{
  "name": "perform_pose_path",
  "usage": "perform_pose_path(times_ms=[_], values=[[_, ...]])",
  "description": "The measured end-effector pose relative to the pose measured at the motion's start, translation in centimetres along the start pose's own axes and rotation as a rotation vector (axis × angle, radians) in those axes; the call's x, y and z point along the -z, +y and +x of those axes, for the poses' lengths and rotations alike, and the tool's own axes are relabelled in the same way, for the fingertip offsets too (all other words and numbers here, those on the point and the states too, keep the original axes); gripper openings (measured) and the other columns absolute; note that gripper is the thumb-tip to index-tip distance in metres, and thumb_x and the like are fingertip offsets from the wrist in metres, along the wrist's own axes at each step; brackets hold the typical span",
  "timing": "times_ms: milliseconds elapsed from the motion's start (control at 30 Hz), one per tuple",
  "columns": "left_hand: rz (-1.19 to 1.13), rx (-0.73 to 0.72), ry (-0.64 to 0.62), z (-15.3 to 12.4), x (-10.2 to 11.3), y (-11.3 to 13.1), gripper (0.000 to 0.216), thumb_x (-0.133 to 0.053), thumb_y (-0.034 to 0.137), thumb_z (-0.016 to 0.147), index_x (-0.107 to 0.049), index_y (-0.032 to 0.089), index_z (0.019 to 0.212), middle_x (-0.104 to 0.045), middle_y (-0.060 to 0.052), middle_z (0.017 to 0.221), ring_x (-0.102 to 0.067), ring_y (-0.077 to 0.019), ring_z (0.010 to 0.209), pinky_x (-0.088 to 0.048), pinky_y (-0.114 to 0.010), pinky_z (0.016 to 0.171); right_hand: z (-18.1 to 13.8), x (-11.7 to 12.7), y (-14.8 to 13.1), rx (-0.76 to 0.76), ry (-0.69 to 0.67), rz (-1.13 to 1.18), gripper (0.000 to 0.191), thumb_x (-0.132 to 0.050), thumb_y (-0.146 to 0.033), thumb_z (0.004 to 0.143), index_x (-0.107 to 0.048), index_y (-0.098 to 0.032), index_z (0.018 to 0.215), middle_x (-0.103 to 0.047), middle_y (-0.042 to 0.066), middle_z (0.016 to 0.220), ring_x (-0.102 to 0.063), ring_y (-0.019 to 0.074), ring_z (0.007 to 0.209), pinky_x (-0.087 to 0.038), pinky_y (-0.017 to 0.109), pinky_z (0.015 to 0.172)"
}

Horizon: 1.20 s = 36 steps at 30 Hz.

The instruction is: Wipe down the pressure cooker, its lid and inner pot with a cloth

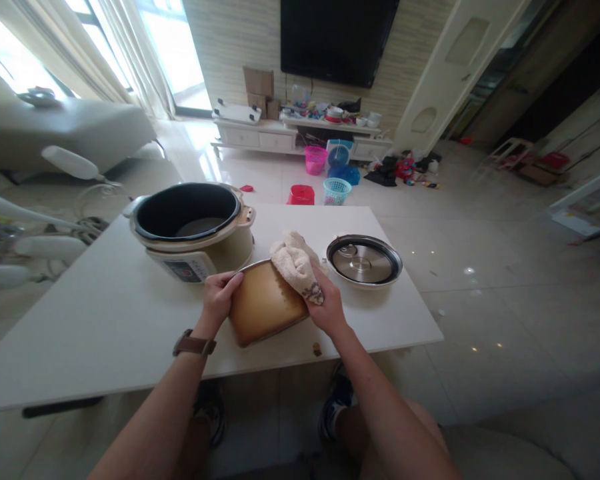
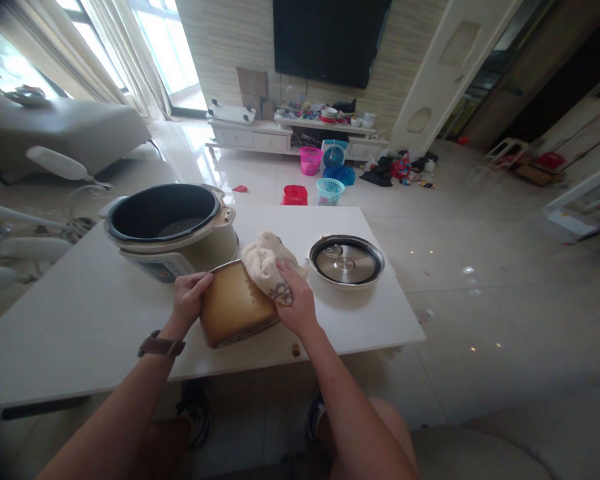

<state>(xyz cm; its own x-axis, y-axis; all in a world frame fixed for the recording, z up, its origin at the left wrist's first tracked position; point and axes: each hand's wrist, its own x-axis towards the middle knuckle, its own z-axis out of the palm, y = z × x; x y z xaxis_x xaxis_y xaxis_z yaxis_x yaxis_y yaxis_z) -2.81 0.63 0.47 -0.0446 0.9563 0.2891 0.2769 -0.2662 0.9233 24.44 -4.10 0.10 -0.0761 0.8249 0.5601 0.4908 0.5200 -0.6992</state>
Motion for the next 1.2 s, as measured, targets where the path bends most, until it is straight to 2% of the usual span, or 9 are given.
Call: perform_pose_path(times_ms=[700,933,1200], values=[[-0.057,0.026,0.030,-0.1,-0.5,-0.9,0.056,-0.066,0.052,0.083,-0.035,0.021,0.049,-0.026,0.003,0.052,-0.025,-0.0106,0.052,-0.016,-0.030,0.051,-0.1,0.0,0.7,-0.073,0.048,-0.007,0.061,-0.068,-0.026,0.092,-0.062,-0.022,0.153,-0.069,0.012,0.149,-0.064,0.0309,0.142,-0.051,0.048,0.122],[-0.074,0.014,0.048,-0.3,-0.5,-1.6,0.058,-0.067,0.053,0.084,-0.032,0.021,0.049,-0.024,0.004,0.053,-0.023,-0.0097,0.053,-0.015,-0.029,0.051,-0.2,-0.1,0.9,-0.141,0.072,0.074,0.060,-0.071,-0.027,0.090,-0.066,-0.023,0.149,-0.070,0.011,0.149,-0.066,0.0322,0.140,-0.050,0.049,0.123],[-0.082,-0.001,0.072,-0.5,-0.4,-2.5,0.056,-0.066,0.051,0.084,-0.035,0.021,0.049,-0.025,0.004,0.054,-0.023,-0.0101,0.053,-0.017,-0.029,0.051,0.0,-0.1,0.7,-0.200,0.074,0.102,0.056,-0.073,-0.035,0.090,-0.069,-0.024,0.145,-0.074,0.011,0.143,-0.068,0.0334,0.136,-0.051,0.050,0.121]])
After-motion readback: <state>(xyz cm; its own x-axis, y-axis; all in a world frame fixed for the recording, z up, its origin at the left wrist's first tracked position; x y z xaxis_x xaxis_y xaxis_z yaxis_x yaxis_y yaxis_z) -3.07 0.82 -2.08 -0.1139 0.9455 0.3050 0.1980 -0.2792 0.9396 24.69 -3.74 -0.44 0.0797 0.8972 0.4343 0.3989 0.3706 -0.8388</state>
